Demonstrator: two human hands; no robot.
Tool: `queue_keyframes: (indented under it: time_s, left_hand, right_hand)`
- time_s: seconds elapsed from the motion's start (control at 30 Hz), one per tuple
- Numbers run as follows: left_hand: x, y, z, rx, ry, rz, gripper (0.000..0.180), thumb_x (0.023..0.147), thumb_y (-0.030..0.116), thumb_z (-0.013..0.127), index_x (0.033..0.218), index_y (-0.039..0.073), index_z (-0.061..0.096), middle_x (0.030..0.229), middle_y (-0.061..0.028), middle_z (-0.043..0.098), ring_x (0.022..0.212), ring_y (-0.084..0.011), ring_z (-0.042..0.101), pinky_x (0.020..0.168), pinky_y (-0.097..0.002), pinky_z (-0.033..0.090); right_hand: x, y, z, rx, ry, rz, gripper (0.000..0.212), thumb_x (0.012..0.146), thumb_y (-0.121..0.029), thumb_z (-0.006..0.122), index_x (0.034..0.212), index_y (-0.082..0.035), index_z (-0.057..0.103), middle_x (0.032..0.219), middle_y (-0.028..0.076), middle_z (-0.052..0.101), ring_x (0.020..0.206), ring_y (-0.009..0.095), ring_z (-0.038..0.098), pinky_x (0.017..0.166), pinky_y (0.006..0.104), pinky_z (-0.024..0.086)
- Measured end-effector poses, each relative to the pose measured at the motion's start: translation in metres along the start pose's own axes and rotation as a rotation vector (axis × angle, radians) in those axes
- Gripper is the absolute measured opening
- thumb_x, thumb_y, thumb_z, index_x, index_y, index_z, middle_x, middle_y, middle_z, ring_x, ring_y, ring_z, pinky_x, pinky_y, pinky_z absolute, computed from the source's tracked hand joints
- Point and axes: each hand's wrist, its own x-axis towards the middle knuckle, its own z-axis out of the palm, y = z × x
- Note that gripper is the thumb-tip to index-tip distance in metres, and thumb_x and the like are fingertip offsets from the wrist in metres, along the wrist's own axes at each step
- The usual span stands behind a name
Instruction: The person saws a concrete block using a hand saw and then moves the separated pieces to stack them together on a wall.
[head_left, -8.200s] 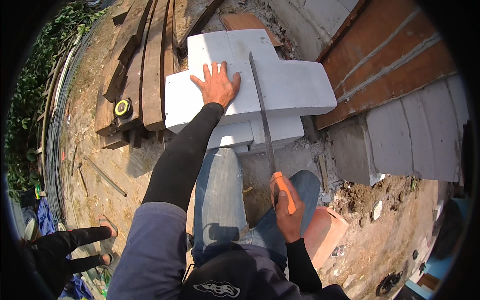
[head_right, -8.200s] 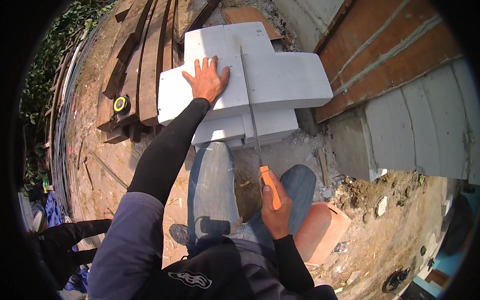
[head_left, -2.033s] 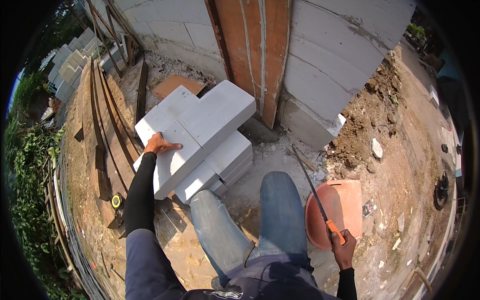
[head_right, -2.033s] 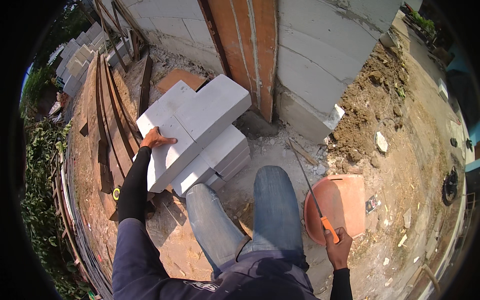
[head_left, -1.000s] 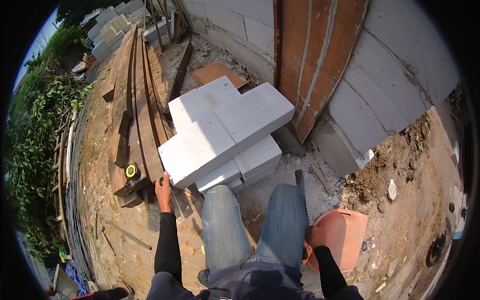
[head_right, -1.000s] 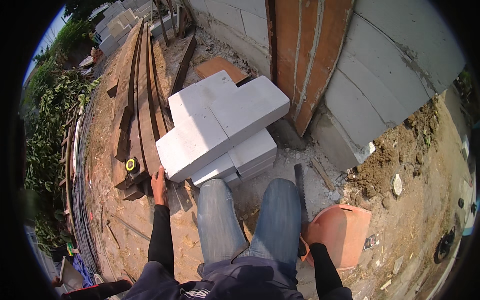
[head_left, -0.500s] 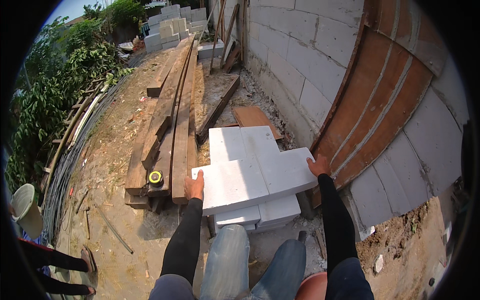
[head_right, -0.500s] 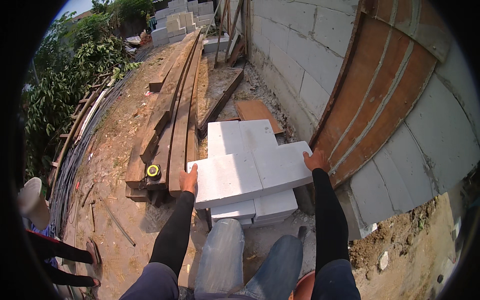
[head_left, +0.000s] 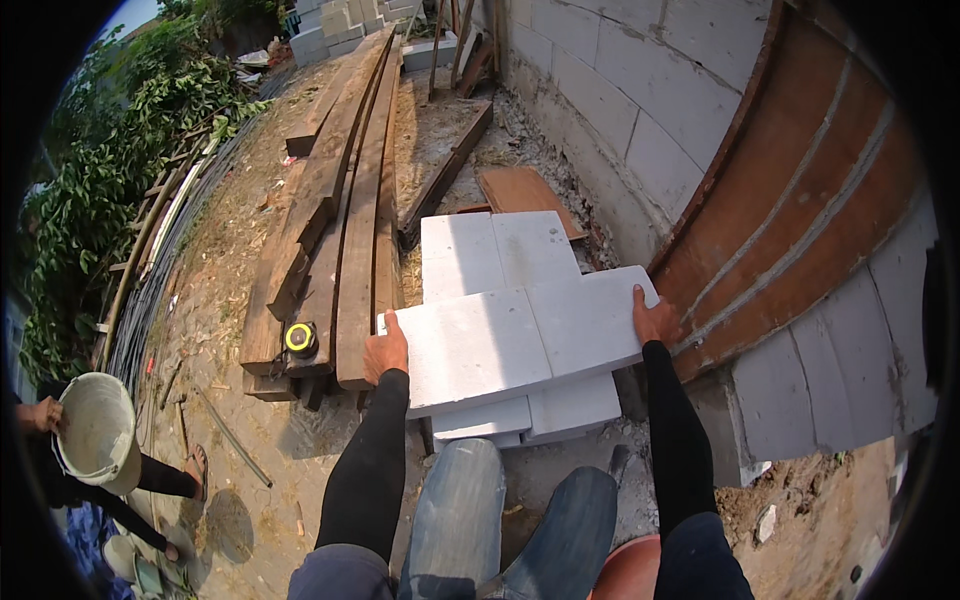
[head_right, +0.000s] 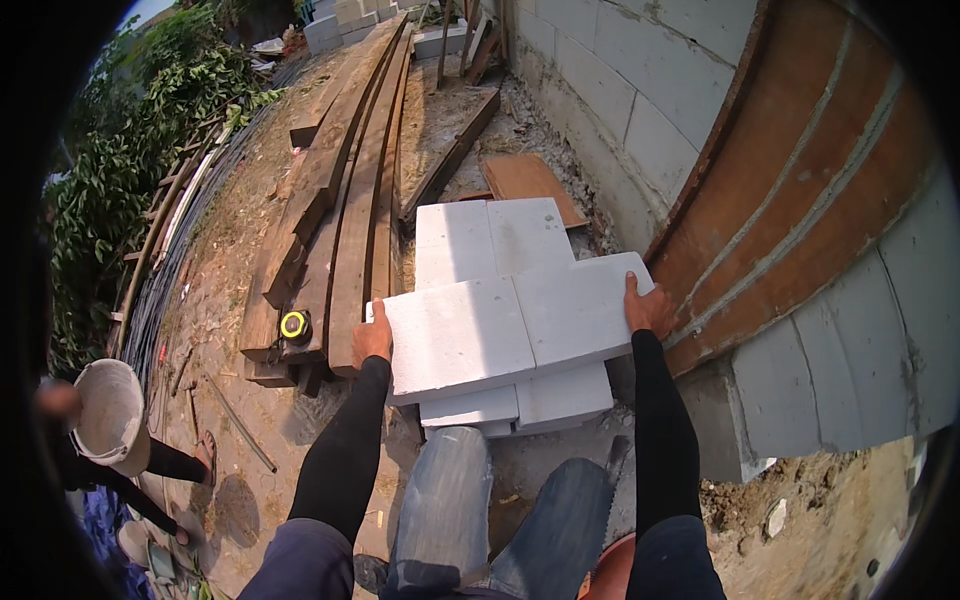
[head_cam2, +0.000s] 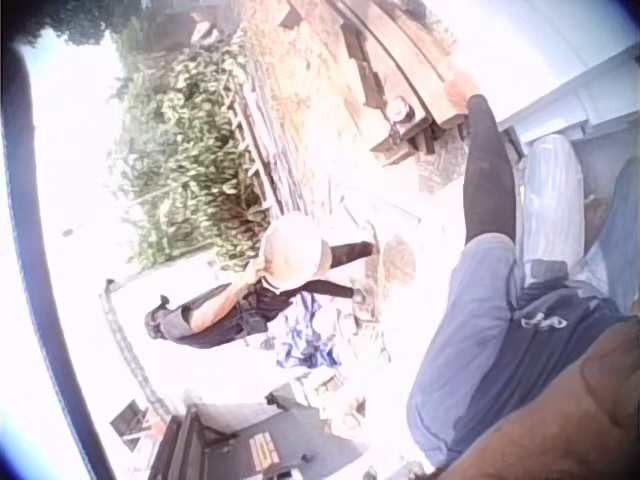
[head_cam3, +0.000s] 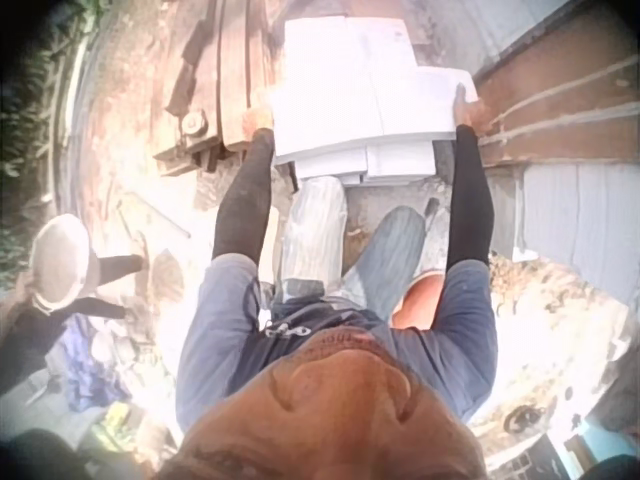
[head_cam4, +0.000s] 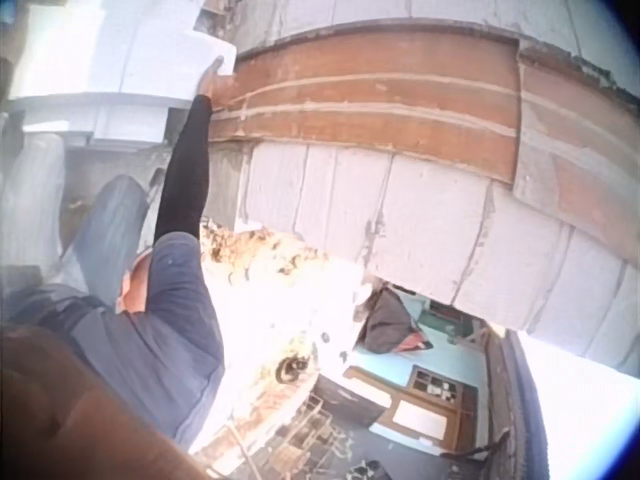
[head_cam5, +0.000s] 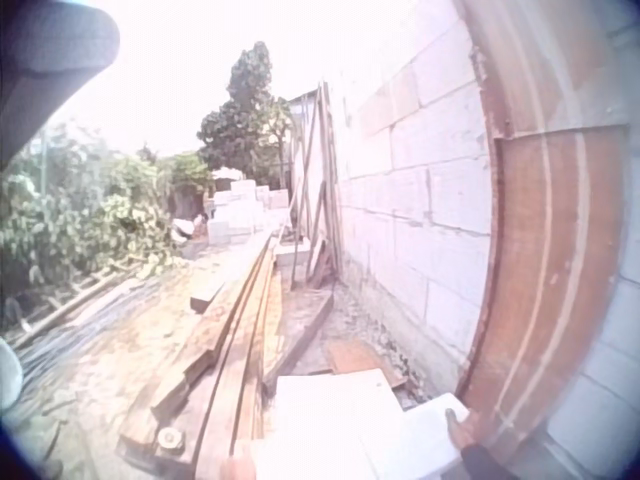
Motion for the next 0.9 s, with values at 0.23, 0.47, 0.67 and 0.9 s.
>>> queue_keyframes:
  time_s: [0.23, 0.47, 0.67, 0.9]
  left_hand:
    - [0.013, -0.012, -0.014, 0.020, 0.138, 0.078, 0.083, 0.095, 0.074, 0.049, 0.110, -0.002, 0.077, 0.110, -0.0273, 0.074, 0.106, -0.0445, 0.070, 0.090, -0.0561, 0.053]
    - [-0.044, -0.015, -0.043, -0.209, 0.142, 0.248, 0.078, 0.098, 0.073, 0.046, 0.112, 0.003, 0.078, 0.101, -0.0257, 0.075, 0.100, -0.0453, 0.071, 0.086, -0.0556, 0.053]
    - [-0.044, -0.030, -0.025, -0.569, 0.224, 0.624, 0.086, 0.097, 0.077, 0.048, 0.099, -0.005, 0.071, 0.077, -0.0175, 0.069, 0.070, -0.0295, 0.066, 0.069, -0.0441, 0.051]
    - [-0.007, -0.055, -0.006, -0.848, 0.218, 0.780, 0.075, 0.098, 0.068, 0.051, 0.086, -0.006, 0.056, 0.068, -0.0036, 0.044, 0.068, -0.0192, 0.039, 0.062, -0.0411, 0.036]
  right_hand:
    - [-0.006, -0.016, 0.005, 0.056, 0.030, -0.048, 0.080, 0.088, -0.069, 0.063, 0.134, -0.004, 0.066, 0.134, 0.023, 0.064, 0.130, 0.040, 0.057, 0.110, 0.0590, 0.039]
    - [-0.041, 0.030, -0.003, 0.243, 0.273, -0.075, 0.080, 0.090, -0.068, 0.063, 0.134, -0.002, 0.062, 0.124, 0.022, 0.063, 0.122, 0.042, 0.058, 0.104, 0.0601, 0.041]
    - [-0.089, 0.093, 0.013, 0.411, 0.586, -0.040, 0.081, 0.094, -0.064, 0.058, 0.138, 0.003, 0.047, 0.125, 0.026, 0.054, 0.121, 0.044, 0.053, 0.100, 0.0583, 0.041]
    - [-0.140, 0.134, 0.030, 0.679, 0.592, -0.138, 0.084, 0.100, -0.060, 0.055, 0.144, 0.009, 0.035, 0.130, 0.029, 0.048, 0.121, 0.042, 0.051, 0.105, 0.0550, 0.039]
